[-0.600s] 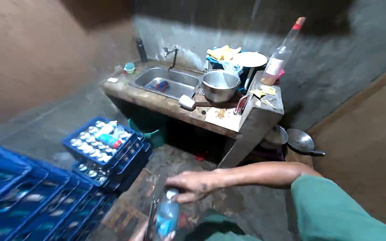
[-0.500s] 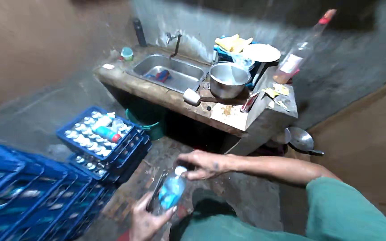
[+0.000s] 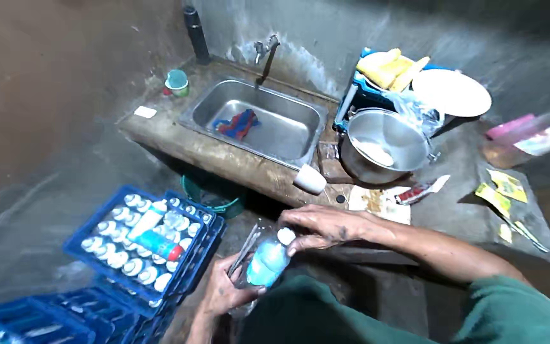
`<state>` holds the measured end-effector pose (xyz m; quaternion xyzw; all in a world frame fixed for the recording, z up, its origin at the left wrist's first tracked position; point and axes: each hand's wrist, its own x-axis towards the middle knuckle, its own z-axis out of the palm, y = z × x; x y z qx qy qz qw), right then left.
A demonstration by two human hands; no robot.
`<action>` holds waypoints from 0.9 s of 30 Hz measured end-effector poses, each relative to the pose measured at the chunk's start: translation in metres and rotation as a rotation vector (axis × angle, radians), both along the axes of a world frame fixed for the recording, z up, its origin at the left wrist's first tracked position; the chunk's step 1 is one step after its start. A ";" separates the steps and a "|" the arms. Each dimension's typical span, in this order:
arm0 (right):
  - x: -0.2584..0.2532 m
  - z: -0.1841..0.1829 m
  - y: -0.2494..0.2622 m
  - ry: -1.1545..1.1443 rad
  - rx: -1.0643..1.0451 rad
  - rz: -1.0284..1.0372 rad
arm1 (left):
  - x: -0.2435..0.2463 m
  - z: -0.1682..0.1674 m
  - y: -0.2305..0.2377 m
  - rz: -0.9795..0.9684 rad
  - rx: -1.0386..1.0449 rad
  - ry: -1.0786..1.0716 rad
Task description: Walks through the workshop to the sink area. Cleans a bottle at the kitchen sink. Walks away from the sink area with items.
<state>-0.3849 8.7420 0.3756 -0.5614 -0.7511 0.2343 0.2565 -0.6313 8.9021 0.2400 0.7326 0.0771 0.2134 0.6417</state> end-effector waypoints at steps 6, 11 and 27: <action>0.046 0.021 0.068 -0.052 0.172 0.109 | 0.056 0.020 0.077 -0.052 0.098 -0.022; 0.086 0.024 0.101 0.009 0.247 0.032 | 0.111 0.031 0.132 -0.203 0.142 -0.016; 0.159 0.046 0.182 -0.414 0.325 -0.765 | 0.260 0.109 0.248 -0.526 0.403 0.197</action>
